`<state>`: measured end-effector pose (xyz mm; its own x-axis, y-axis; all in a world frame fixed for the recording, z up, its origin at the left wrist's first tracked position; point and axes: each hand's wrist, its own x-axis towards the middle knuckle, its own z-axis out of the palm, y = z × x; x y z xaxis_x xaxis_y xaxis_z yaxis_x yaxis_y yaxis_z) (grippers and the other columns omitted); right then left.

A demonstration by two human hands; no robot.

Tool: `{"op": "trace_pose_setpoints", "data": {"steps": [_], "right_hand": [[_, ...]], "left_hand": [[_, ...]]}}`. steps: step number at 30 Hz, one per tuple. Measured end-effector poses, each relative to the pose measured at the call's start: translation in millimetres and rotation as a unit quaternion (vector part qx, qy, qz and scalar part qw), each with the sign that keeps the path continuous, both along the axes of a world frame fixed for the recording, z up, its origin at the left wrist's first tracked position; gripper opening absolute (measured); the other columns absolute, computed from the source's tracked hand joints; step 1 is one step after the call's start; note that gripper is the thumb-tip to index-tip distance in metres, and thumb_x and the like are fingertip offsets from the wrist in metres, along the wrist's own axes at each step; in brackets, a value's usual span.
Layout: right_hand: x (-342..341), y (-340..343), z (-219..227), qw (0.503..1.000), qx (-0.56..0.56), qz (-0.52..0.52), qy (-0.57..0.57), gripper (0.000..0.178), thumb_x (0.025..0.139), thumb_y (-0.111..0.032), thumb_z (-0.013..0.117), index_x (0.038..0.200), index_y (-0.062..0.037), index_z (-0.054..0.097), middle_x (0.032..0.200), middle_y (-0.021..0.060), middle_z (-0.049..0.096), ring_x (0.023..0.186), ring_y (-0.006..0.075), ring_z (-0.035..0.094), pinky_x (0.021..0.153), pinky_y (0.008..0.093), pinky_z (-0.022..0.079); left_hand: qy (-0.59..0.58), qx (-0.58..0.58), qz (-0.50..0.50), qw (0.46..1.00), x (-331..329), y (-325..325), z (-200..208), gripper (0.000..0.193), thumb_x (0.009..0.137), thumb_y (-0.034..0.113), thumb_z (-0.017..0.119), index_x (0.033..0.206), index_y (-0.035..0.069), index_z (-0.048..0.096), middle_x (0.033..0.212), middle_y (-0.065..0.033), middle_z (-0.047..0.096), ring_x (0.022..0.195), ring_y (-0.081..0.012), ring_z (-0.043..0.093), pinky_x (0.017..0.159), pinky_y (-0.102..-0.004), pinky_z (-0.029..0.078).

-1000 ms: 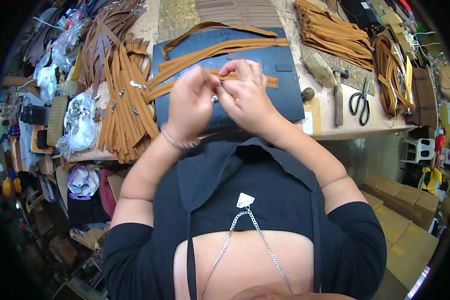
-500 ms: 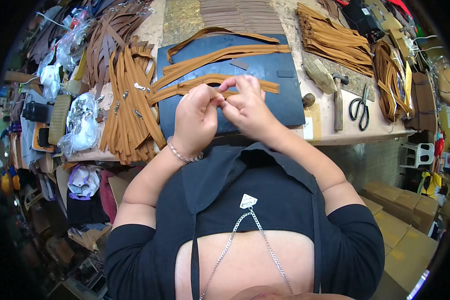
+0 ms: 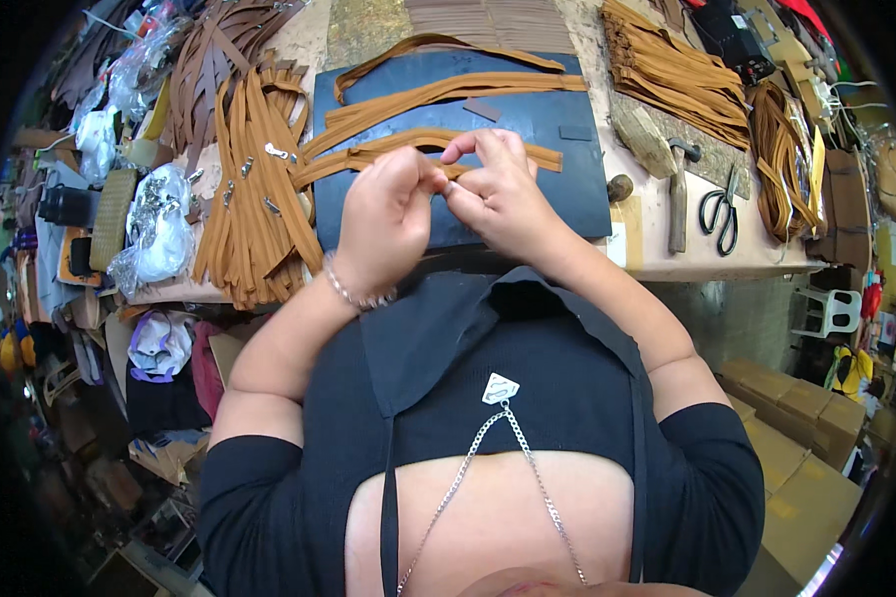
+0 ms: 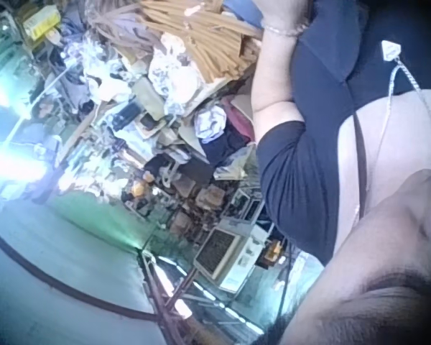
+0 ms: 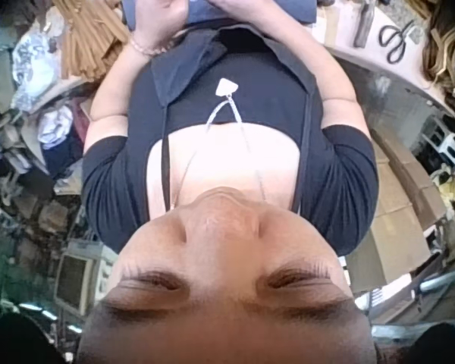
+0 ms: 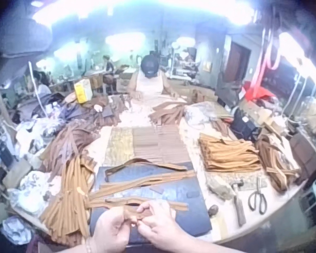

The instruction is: The person threads small metal sliders and end pieces onto thin leather straps by hand, uses a small hammer to tap a metal piece into place on a strap over a rubber mat, and trims a small piece of leather using shears.

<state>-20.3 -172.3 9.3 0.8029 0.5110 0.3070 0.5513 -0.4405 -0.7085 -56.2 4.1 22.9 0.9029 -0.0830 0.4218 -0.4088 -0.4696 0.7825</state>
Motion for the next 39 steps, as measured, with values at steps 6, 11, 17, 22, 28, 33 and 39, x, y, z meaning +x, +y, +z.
{"op": "trace_pose_setpoints", "data": {"steps": [6, 11, 17, 22, 28, 33, 39], "right_hand": [[0, 4, -5, 1.000, 0.001, -0.006, 0.017, 0.023, 0.083, -0.023, 0.066, 0.067, -0.0069, 0.069, 0.117, 0.0032, 0.058, 0.118, 0.0281, 0.044, 0.094, 0.0471, 0.032], [-3, 1, -4, 1.000, 0.003, 0.012, 0.027, 0.021, 0.082, -0.021, 0.064, 0.068, -0.0058, 0.069, 0.116, 0.0040, 0.059, 0.118, 0.0285, 0.045, 0.095, 0.0488, 0.033], [-3, 1, -8, 0.998, 0.007, 0.026, 0.063, 0.023, 0.084, -0.022, 0.064, 0.068, -0.0058, 0.069, 0.118, 0.0036, 0.059, 0.119, 0.0285, 0.044, 0.097, 0.0498, 0.032], [-11, 5, -16, 0.998, 0.023, 0.033, 0.050, 0.021, 0.084, -0.022, 0.063, 0.069, -0.0074, 0.069, 0.121, 0.0030, 0.057, 0.120, 0.0291, 0.043, 0.096, 0.0484, 0.034], [-8, 2, -10, 0.998, -0.003, 0.046, 0.053, 0.021, 0.086, -0.013, 0.059, 0.072, -0.0002, 0.066, 0.123, 0.0093, 0.058, 0.119, 0.0334, 0.045, 0.103, 0.0453, 0.036], [-10, 0, -6, 0.997, 0.005, 0.060, 0.051, 0.019, 0.082, -0.016, 0.060, 0.071, -0.0035, 0.068, 0.114, 0.0048, 0.060, 0.117, 0.0296, 0.047, 0.095, 0.0490, 0.036], [4, -14, 30, 0.958, 0.058, 0.126, 0.251, 0.031, 0.093, -0.013, 0.055, 0.068, 0.0029, 0.062, 0.101, 0.0128, 0.063, 0.092, 0.0218, 0.058, 0.081, 0.0348, 0.046]], "left_hand": [[-0.023, 0.021, 0.000, 1.000, 3, -2, -3, 0.016, 0.078, -0.011, 0.053, 0.085, 0.003, 0.057, 0.080, -0.0128, 0.064, 0.080, -0.0344, 0.063, 0.072, -0.0415, 0.049], [-0.042, 0.029, -0.013, 0.999, 2, -4, -3, 0.018, 0.074, -0.011, 0.054, 0.084, 0.004, 0.058, 0.079, -0.0122, 0.063, 0.078, -0.0348, 0.061, 0.070, -0.0427, 0.048], [-0.056, 0.056, -0.017, 0.997, 2, -2, -2, 0.015, 0.080, -0.014, 0.054, 0.085, 0.000, 0.057, 0.079, -0.0140, 0.063, 0.075, -0.0300, 0.061, 0.070, -0.0357, 0.049], [0.020, 0.029, -0.014, 0.999, 11, 5, -10, 0.015, 0.081, -0.012, 0.054, 0.087, 0.001, 0.058, 0.079, -0.0151, 0.062, 0.079, -0.0329, 0.063, 0.071, -0.0386, 0.049], [0.022, 0.056, -0.016, 0.998, 13, 1, -8, 0.016, 0.078, -0.014, 0.053, 0.085, -0.001, 0.058, 0.079, -0.0156, 0.062, 0.075, -0.0311, 0.062, 0.069, -0.0361, 0.050], [-0.049, 0.078, -0.023, 0.995, 10, -2, 0, 0.015, 0.078, -0.014, 0.052, 0.085, -0.002, 0.057, 0.079, -0.0161, 0.062, 0.072, -0.0293, 0.061, 0.068, -0.0337, 0.049], [0.220, -0.175, -0.116, 0.953, 6, 21, 11, 0.011, 0.103, 0.010, 0.055, 0.102, 0.003, 0.063, 0.092, 0.0012, 0.059, 0.084, -0.0067, 0.053, 0.077, -0.0252, 0.047]]}}
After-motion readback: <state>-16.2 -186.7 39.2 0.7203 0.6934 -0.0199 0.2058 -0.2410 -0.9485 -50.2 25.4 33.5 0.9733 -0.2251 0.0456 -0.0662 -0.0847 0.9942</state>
